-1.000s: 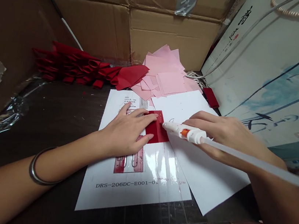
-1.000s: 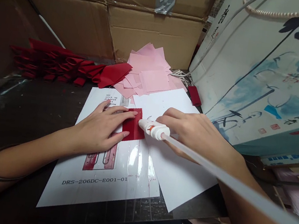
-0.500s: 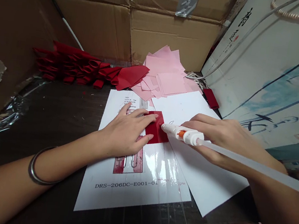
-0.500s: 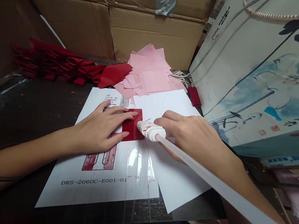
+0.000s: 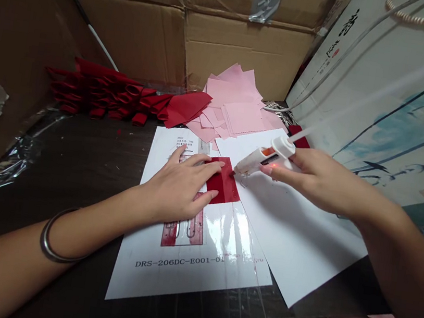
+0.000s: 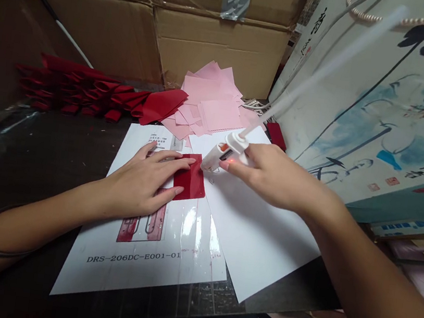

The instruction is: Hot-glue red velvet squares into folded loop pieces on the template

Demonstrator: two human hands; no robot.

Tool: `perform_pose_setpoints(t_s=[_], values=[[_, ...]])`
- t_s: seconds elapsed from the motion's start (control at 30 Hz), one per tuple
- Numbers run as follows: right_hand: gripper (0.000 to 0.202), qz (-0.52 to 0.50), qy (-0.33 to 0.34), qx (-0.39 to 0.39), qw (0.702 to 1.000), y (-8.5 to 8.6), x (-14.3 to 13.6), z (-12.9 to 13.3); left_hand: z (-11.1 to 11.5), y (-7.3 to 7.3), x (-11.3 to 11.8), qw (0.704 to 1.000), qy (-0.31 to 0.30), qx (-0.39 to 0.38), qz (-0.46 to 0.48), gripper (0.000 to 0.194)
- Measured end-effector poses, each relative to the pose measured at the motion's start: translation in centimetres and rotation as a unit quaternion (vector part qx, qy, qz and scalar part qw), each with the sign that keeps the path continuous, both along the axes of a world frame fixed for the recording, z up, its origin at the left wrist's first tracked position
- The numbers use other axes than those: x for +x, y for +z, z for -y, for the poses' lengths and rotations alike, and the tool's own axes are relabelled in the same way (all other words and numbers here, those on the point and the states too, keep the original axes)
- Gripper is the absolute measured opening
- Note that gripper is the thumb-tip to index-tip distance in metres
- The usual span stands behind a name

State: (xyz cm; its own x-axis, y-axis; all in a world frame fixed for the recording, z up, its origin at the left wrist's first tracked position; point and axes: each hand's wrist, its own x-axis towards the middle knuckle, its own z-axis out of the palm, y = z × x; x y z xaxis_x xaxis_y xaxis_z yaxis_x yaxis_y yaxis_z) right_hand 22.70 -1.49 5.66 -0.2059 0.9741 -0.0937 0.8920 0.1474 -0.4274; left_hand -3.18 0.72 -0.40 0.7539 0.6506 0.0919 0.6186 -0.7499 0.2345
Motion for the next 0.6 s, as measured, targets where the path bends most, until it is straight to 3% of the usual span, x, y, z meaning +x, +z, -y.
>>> perform_pose_setpoints(t_s=[0.1,0.23,0.37,0.5,0.6], values=[[0.051,0.044,-0.018,-0.008,0.999,0.9,-0.3,-0.8,0.0,0.0,0.0,1.000,-0.002,-0.002,0.005,0.049],[0.050,0.023,-0.007,0.073,0.997,0.6,0.0,-0.2,-0.1,0.1,0.0,1.000,-0.004,-0.003,0.010,0.045],[0.046,-0.053,-0.057,0.113,0.991,-1.5,0.3,0.4,0.0,0.1,-0.1,1.000,-0.011,0.001,0.016,0.043],[0.042,-0.133,-0.110,0.126,0.977,-4.2,0.3,-1.0,0.1,0.1,-0.1,1.000,-0.011,0.000,0.015,0.044],[0.043,-0.139,-0.128,0.147,0.971,-5.8,0.4,-2.0,0.0,0.0,-0.1,1.000,-0.011,-0.001,0.016,0.044]])
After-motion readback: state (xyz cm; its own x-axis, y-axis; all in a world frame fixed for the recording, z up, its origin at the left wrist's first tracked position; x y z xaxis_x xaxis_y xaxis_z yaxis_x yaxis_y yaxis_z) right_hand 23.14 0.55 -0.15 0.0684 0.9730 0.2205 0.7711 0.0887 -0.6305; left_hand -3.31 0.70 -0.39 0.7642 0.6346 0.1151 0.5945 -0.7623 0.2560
